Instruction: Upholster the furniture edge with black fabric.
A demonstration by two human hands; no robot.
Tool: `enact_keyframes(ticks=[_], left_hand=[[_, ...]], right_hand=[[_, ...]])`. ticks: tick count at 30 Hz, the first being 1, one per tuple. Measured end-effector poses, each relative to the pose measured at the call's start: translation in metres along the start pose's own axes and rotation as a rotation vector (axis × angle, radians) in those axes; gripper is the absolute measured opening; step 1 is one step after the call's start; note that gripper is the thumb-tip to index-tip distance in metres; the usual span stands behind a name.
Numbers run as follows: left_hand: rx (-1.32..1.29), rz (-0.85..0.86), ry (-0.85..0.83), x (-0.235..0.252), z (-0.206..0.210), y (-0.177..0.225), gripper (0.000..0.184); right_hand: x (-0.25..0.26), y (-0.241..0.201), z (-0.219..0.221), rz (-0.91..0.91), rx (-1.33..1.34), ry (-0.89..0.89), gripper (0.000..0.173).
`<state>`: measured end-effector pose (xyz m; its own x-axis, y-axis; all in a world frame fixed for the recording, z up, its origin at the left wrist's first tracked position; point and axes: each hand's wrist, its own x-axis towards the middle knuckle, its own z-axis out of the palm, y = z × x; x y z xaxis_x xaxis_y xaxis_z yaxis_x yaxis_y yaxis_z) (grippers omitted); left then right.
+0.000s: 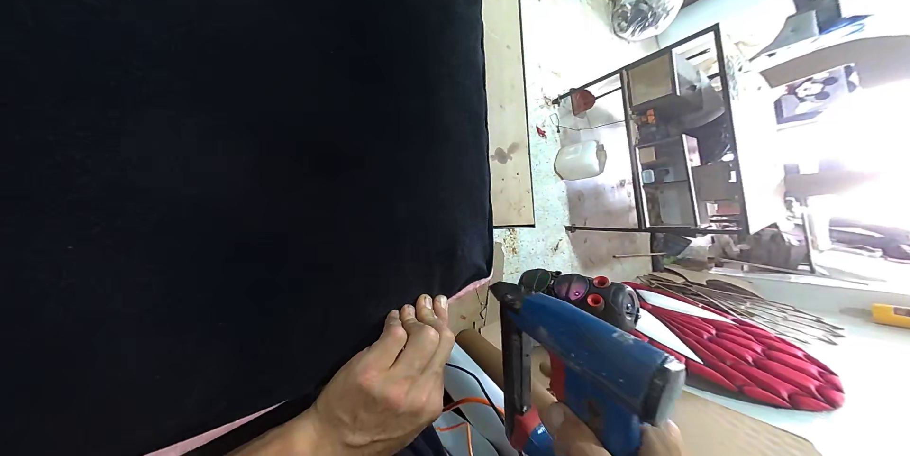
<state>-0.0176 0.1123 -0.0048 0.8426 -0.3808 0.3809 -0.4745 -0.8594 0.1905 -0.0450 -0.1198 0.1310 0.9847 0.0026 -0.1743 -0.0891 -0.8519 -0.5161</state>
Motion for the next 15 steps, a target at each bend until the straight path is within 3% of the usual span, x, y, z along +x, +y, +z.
enact_keyframes(ticks=[15], left_hand=[[0.075, 0.006, -0.007, -0.014, -0.004, 0.004, 0.031]], right_hand=[[-0.005, -0.026, 0.029, 0.006, -0.086, -0.106, 0.022]])
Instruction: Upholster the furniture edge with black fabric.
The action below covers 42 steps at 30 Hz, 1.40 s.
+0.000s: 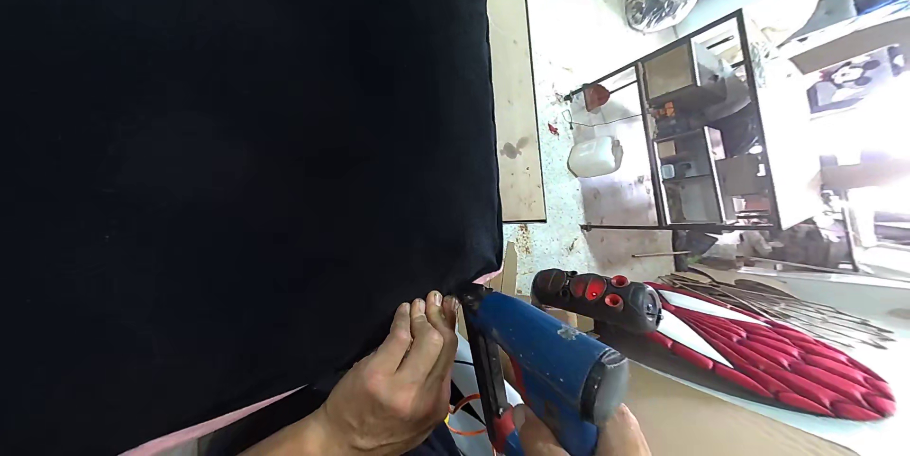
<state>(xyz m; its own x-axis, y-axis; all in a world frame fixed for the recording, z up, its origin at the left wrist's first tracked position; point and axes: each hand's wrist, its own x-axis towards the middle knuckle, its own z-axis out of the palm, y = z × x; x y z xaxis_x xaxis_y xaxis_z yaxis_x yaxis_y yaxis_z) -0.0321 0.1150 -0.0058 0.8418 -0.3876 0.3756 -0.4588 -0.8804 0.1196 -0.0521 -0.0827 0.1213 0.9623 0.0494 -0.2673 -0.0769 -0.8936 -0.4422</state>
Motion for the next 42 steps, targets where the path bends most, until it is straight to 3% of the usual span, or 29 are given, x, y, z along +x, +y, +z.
enact_keyframes(ticks=[10, 14, 18, 21, 24, 32, 37, 42], left_hand=[[-0.215, 0.106, 0.062, -0.024, 0.002, -0.019, 0.021], [-0.32, 0.063, 0.096, -0.025, 0.004, -0.017, 0.022], [-0.519, -0.065, 0.118, -0.048, -0.038, -0.031, 0.015], [-0.373, -0.253, 0.137, -0.071, -0.074, -0.063, 0.027], [-0.268, -0.315, 0.069, -0.072, -0.083, -0.075, 0.029], [-0.161, -0.282, -0.002, -0.061, -0.091, -0.072, 0.031], [-0.083, -0.147, -0.032, -0.056, -0.088, -0.077, 0.017], [0.042, -0.034, 0.155, -0.056, -0.068, -0.074, 0.01]], right_hand=[[-0.011, -0.027, 0.002, 0.009, 0.015, 0.021, 0.023], [-0.012, -0.027, 0.011, 0.034, 0.0, -0.058, 0.022], [-0.031, -0.006, 0.006, 0.039, 0.227, 0.111, 0.024], [-0.048, 0.019, -0.002, 0.074, 0.411, 0.172, 0.034], [-0.056, 0.034, 0.001, 0.155, 0.436, 0.122, 0.029], [-0.038, 0.057, 0.036, 0.104, 0.477, -0.073, 0.024], [-0.052, 0.066, 0.045, 0.106, 0.459, -0.016, 0.027], [-0.089, 0.066, 0.056, 0.203, 0.516, 0.035, 0.026]])
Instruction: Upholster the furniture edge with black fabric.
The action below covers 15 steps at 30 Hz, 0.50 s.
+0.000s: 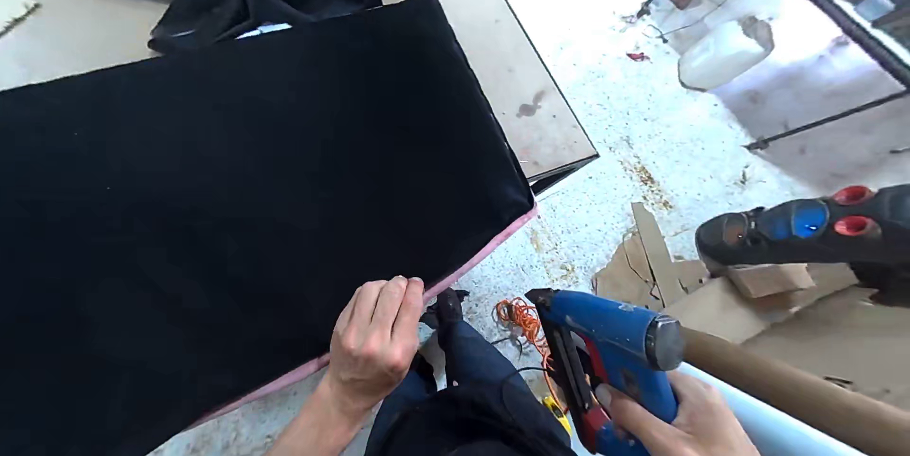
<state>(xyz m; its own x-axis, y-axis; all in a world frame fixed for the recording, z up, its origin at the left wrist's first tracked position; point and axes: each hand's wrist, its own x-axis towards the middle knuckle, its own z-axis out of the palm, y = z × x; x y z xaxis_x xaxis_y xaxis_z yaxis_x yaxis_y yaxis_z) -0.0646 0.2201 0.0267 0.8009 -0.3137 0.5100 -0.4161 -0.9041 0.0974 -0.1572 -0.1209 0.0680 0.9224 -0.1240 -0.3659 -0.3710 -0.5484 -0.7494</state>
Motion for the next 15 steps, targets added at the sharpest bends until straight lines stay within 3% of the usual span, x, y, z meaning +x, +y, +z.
enact_keyframes(ticks=[3, 8, 15], left_hand=[[0.012, 0.051, -0.023, -0.005, 0.012, -0.001, 0.013], [-0.02, 0.075, 0.058, -0.011, -0.001, 0.006, 0.011], [-0.045, -0.001, -0.001, -0.006, -0.008, 0.017, 0.012]], right_hand=[[-0.016, 0.01, 0.006, 0.022, -0.072, 0.02, 0.026], [-0.036, -0.001, 0.014, -0.017, -0.122, -0.003, 0.024], [-0.014, -0.064, 0.018, -0.163, -0.179, -0.021, 0.024]])
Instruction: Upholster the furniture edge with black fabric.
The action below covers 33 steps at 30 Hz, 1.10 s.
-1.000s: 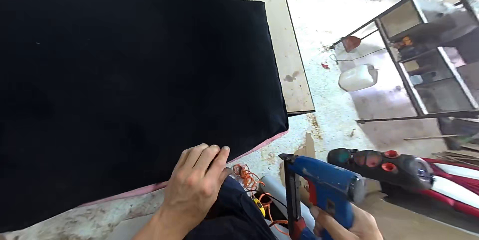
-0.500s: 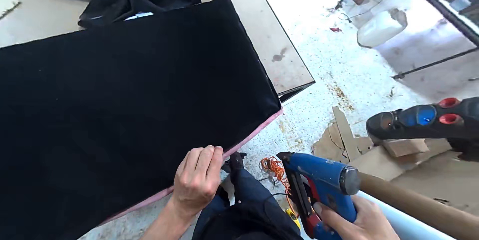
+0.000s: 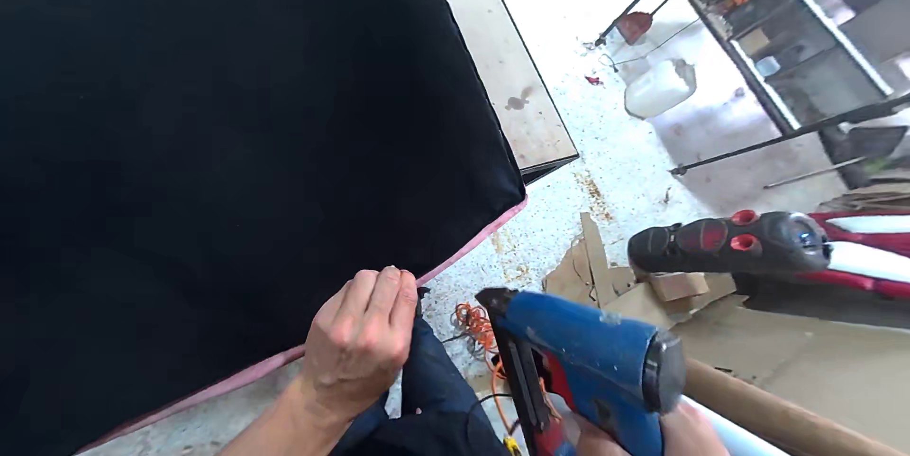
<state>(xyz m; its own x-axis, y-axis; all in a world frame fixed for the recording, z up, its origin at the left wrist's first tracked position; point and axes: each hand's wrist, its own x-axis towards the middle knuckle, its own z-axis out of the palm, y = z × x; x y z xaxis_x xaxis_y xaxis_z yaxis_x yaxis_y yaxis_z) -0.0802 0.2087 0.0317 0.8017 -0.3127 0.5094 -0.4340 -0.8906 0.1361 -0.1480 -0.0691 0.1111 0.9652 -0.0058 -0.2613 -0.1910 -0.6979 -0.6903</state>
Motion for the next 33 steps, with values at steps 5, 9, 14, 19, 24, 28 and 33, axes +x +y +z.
enact_keyframes(ticks=[5, 9, 14, 19, 24, 28, 33], left_hand=[[0.049, -0.035, -0.155, -0.011, 0.018, 0.011, 0.022], [0.017, -0.03, -0.129, -0.02, 0.025, 0.013, 0.024], [0.002, -0.022, -0.133, -0.026, 0.029, 0.014, 0.027], [0.004, -0.032, -0.1, -0.027, 0.031, 0.013, 0.024], [-0.402, -0.051, -0.075, -0.074, 0.014, 0.002, 0.026], [-0.401, -0.131, -0.014, -0.086, -0.014, -0.005, 0.026], [-0.21, -0.267, 0.012, -0.036, -0.033, -0.023, 0.028]], right_hand=[[0.043, -0.033, -0.004, 0.004, -0.027, -0.078, 0.025], [0.056, -0.045, 0.0, 0.044, -0.123, -0.134, 0.025], [0.046, -0.058, 0.003, 0.085, -0.192, -0.127, 0.028], [0.036, -0.076, 0.027, 0.113, -0.181, -0.156, 0.024], [0.011, -0.071, 0.023, 0.048, -0.01, 0.076, 0.024], [-0.004, -0.071, 0.019, 0.093, 0.108, 0.063, 0.025], [-0.016, -0.06, 0.031, 0.148, 0.136, 0.023, 0.025]])
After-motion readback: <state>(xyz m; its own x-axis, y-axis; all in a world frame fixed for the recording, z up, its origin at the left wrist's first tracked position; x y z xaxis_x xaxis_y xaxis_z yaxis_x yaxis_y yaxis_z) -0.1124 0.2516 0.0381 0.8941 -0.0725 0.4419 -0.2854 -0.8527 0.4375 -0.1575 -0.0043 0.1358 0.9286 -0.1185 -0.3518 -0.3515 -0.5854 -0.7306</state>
